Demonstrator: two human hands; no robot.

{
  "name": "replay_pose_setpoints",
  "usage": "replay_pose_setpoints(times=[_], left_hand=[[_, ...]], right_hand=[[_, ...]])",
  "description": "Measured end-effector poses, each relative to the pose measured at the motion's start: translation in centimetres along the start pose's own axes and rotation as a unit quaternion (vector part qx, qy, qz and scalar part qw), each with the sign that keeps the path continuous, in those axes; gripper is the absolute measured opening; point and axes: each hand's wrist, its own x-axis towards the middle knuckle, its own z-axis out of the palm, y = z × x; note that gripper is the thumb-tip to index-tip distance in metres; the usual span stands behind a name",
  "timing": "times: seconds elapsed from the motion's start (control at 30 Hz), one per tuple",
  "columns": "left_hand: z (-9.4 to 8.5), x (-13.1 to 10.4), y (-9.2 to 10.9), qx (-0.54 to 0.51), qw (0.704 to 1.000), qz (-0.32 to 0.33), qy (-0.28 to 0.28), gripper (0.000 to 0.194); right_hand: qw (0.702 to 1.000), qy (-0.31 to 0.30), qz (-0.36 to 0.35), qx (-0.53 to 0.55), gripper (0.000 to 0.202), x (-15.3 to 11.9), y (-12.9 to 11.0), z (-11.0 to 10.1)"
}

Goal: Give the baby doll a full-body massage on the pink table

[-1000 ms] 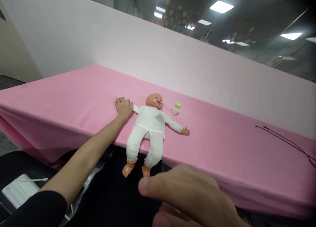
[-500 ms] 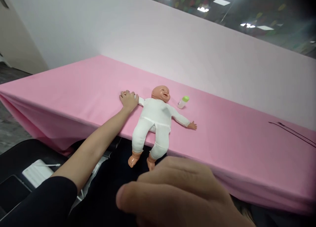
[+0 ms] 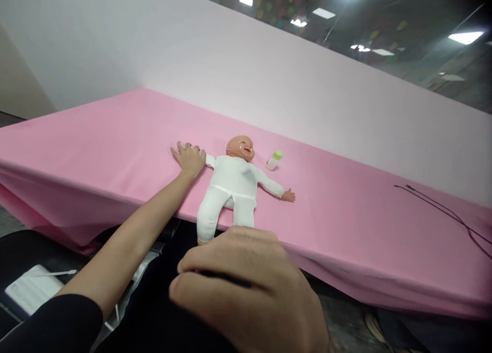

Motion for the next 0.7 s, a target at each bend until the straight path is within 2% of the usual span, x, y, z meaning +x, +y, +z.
replay_pose_setpoints(times=[0.07, 0.1, 0.2, 0.27, 0.4, 0.43, 0.5, 0.6, 0.7], left_hand=[[0.1, 0.2, 0.0, -0.016, 0.999, 0.032, 0.011, 0.038], [0.2, 0.3, 0.0, -0.027, 0.998, 0.052, 0.014, 0.037], [0.1, 0.5, 0.5, -0.064, 0.991, 0.118, -0.003, 0.038], [-0.1, 0.3, 0.9, -0.08, 0.986, 0.141, -0.026, 0.04], [-0.6, -0.4, 1.7, -0.083, 0.984, 0.134, -0.085, 0.043], [-0.7, -0.5, 2.0, -0.09, 0.983, 0.127, -0.094, 0.044], [-0.8, -0.7, 2.8, -0.121, 0.981, 0.109, -0.104, 0.048], [-0.9, -0.1, 4.9, -0.183, 0.972, 0.086, -0.12, 0.058], [-0.4, 1.2, 7.8, -0.24, 0.955, 0.055, -0.166, 0.073]], right_hand=[[1.0, -0.001, 0.02, 0.008, 0.02, -0.6, 1.7, 0.3], [0.998, -0.004, 0.055, 0.014, 0.018, -1.1, 2.6, 0.4], [0.977, 0.002, 0.21, 0.021, 0.017, -3.1, 5.9, 0.6], [0.948, 0.043, 0.314, 0.019, 0.018, -4.8, 8.9, 0.6], [0.871, 0.203, 0.448, -0.014, 0.033, -8.4, 15.5, -0.1], [0.855, 0.229, 0.465, -0.019, 0.036, -9.2, 16.9, -0.3], [0.844, 0.248, 0.475, 0.029, 0.042, -10.1, 19.2, -0.9], [0.831, 0.224, 0.457, 0.226, 0.048, -10.0, 21.7, -1.6], [0.769, 0.238, 0.456, 0.379, 0.045, -8.4, 23.9, -1.9]])
